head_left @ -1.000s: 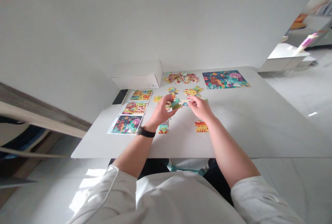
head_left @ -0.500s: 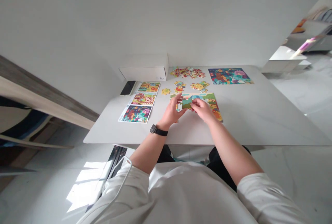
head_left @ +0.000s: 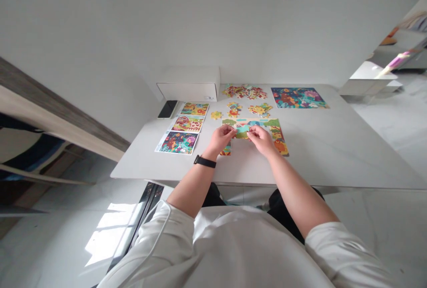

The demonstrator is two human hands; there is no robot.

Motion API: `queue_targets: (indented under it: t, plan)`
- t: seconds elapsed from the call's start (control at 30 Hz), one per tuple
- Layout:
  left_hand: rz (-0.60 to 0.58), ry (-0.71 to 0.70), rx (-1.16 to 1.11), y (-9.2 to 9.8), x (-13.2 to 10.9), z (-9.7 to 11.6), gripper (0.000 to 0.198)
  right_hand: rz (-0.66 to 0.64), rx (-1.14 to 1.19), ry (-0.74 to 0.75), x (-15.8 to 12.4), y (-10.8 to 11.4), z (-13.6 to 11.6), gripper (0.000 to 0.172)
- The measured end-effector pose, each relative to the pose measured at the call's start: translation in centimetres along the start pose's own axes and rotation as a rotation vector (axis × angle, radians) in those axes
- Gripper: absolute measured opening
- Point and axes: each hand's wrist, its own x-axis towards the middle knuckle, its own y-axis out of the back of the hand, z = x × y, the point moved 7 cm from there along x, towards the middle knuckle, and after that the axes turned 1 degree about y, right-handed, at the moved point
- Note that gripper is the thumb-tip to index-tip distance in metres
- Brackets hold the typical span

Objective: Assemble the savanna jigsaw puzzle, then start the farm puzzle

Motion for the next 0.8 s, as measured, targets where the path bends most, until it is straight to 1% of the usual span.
queue_targets:
  t: [0.13, 0.2, 0.27, 0.33, 0.4, 0.5, 0.57, 0.67, 0.8]
  plan:
    - [-0.021, 0.013, 0.025, -0.3, -0.1, 0.1, 0.047, 0.013, -0.065, 0.020, 0.1, 0.4, 0.5, 0.030]
    - [-0.016, 0.019, 0.041, -0.3, -0.1, -0.1, 0.046, 0.059, -0.131, 0.066, 0.0, 0.8, 0.1, 0.029]
    - [0.007, 0.033, 0.054, -0.1, -0.1, -0.3, 0.044, 0.116, -0.206, 0.177, -0.2, 1.3, -1.2, 0.033]
    - [0.028, 0.047, 0.071, 0.1, -0.1, -0.5, 0.042, 0.124, -0.277, 0.328, -0.7, 1.3, -2.8, 0.041]
    - [0.034, 0.053, 0.083, 0.2, -0.1, -0.6, 0.041, 0.075, -0.342, 0.472, -1.3, 0.8, -4.2, 0.046]
    - [0.029, 0.042, 0.096, 0.4, -0.1, -0.6, 0.041, -0.005, -0.434, 0.597, -1.7, -0.2, -4.9, 0.041]
    - [0.023, 0.040, 0.098, 0.4, 0.0, -0.6, 0.040, -0.035, -0.479, 0.616, -1.7, -0.6, -4.7, 0.036]
    - [0.005, 0.044, 0.097, 0.4, 0.0, -0.6, 0.040, -0.054, -0.501, 0.608, -1.5, -0.8, -4.0, 0.030]
    - [-0.028, 0.066, 0.164, 0.8, 0.0, -0.6, 0.039, -0.079, -0.473, 0.587, -1.6, -0.9, -3.7, 0.030]
